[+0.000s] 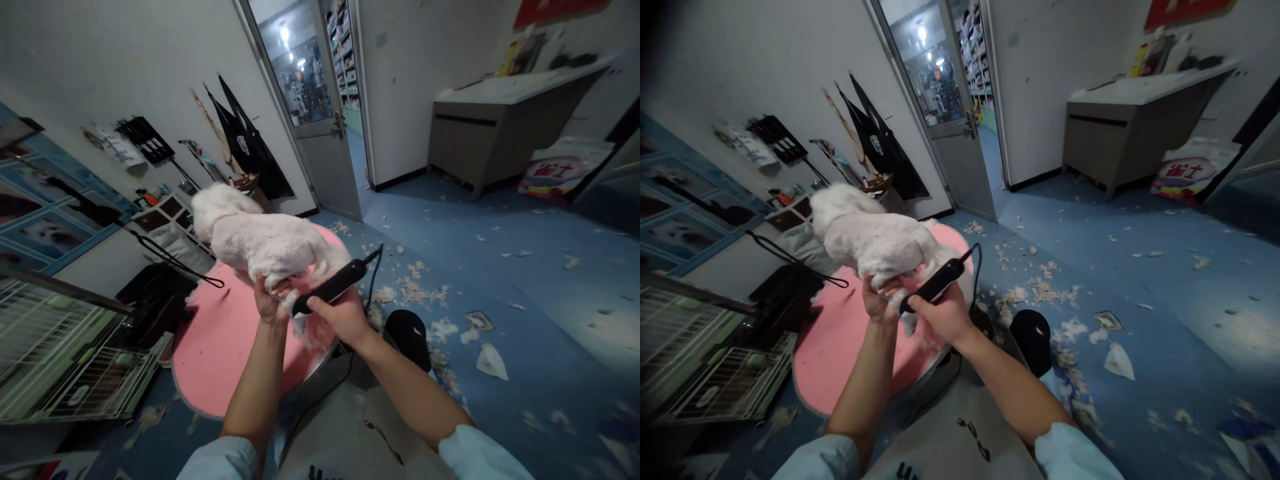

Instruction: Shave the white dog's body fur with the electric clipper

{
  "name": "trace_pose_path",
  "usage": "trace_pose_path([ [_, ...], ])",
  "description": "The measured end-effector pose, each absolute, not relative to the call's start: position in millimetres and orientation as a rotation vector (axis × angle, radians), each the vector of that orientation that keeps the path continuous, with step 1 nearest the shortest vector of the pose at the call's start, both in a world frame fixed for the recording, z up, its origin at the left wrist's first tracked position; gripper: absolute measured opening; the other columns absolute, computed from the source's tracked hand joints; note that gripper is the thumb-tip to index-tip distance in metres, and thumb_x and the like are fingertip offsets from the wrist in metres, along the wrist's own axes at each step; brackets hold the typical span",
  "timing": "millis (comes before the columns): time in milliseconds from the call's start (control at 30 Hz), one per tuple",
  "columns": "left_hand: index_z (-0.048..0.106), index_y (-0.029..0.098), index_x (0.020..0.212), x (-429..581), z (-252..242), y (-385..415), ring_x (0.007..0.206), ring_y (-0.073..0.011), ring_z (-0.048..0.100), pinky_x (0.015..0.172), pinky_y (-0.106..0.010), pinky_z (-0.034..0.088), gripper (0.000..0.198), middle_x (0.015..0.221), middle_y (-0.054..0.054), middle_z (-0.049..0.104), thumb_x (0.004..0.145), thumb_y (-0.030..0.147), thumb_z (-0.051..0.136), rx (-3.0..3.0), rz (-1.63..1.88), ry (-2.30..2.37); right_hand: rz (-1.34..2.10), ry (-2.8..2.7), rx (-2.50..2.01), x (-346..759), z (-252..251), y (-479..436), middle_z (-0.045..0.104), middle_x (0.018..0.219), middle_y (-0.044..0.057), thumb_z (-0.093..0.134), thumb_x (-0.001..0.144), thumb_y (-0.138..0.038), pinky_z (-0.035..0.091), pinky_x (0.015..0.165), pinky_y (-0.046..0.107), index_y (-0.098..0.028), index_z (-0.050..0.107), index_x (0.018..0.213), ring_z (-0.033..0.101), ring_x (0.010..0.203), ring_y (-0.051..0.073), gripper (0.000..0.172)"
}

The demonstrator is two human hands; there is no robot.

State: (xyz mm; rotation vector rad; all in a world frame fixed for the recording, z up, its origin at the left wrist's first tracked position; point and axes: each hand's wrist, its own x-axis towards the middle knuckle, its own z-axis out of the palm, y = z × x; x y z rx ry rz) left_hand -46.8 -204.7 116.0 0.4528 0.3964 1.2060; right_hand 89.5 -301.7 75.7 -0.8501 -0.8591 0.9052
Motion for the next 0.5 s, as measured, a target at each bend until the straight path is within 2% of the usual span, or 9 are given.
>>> trace_pose_path([
  [67, 0.052, 0.017, 0.068, -48.5, 115.3, -203.3, 0.035, -0.0011, 0.032, 0.035, -0.009, 0.031, 0.037, 0.044, 0.009, 0.034, 0.082, 0.042, 0.075, 0.462, 1.224, 0.402, 0.907, -0.952, -0.909, 80.0, 69.4, -305.3, 0.071, 0.076, 0.001, 0.087, 0.067, -0.035, 0.054, 0.065, 0.032, -0.022, 0.069, 0.083, 0.065, 0.067, 0.019, 0.027],
  [200, 0.059, 0.016, 0.074, -48.4, 112.4, -202.7, 0.035, -0.0016, 0.032, 0.036, -0.010, 0.032, 0.035, 0.043, 0.009, 0.035, 0.082, 0.046, 0.075, 0.502, 1.276, 0.428, 0.895, -0.985, -0.922, 70.1, 57.0, -312.0, 0.071, 0.075, 0.001, 0.085, 0.070, -0.035, 0.053, 0.064, 0.033, -0.023, 0.069, 0.084, 0.066, 0.067, 0.020, 0.024],
  [333, 0.052, 0.017, 0.064, -46.3, 105.0, -200.9, 0.037, -0.0028, 0.032, 0.038, -0.012, 0.033, 0.046, 0.042, 0.008, 0.033, 0.077, 0.051, 0.079, 0.582, 1.269, 0.447, 0.742, -0.922, -0.862, 65.7, 65.6, -311.5, 0.072, 0.088, 0.003, 0.084, 0.072, -0.041, 0.056, 0.077, 0.039, -0.025, 0.068, 0.093, 0.069, 0.082, 0.025, 0.030],
  [433, 0.054, 0.017, 0.067, -52.5, 93.4, -193.0, 0.039, -0.0042, 0.034, 0.041, -0.015, 0.036, 0.051, 0.044, 0.008, 0.038, 0.064, 0.056, 0.088, 0.673, 1.247, 0.489, 0.797, -1.099, -0.949, 60.2, 60.0, -313.3, 0.070, 0.086, 0.001, 0.083, 0.072, -0.036, 0.055, 0.075, 0.036, -0.026, 0.068, 0.094, 0.066, 0.075, 0.021, 0.028],
  [500, 0.061, 0.018, 0.079, -63.8, 86.0, -183.0, 0.045, -0.0076, 0.045, 0.046, -0.018, 0.042, 0.055, 0.052, 0.006, 0.049, 0.057, 0.059, 0.090, 0.876, 1.260, 0.612, 0.930, -1.139, -0.980, 59.0, 43.0, -316.1, 0.068, 0.080, -0.001, 0.082, 0.070, -0.031, 0.055, 0.069, 0.033, -0.026, 0.068, 0.090, 0.063, 0.067, 0.018, 0.024],
])
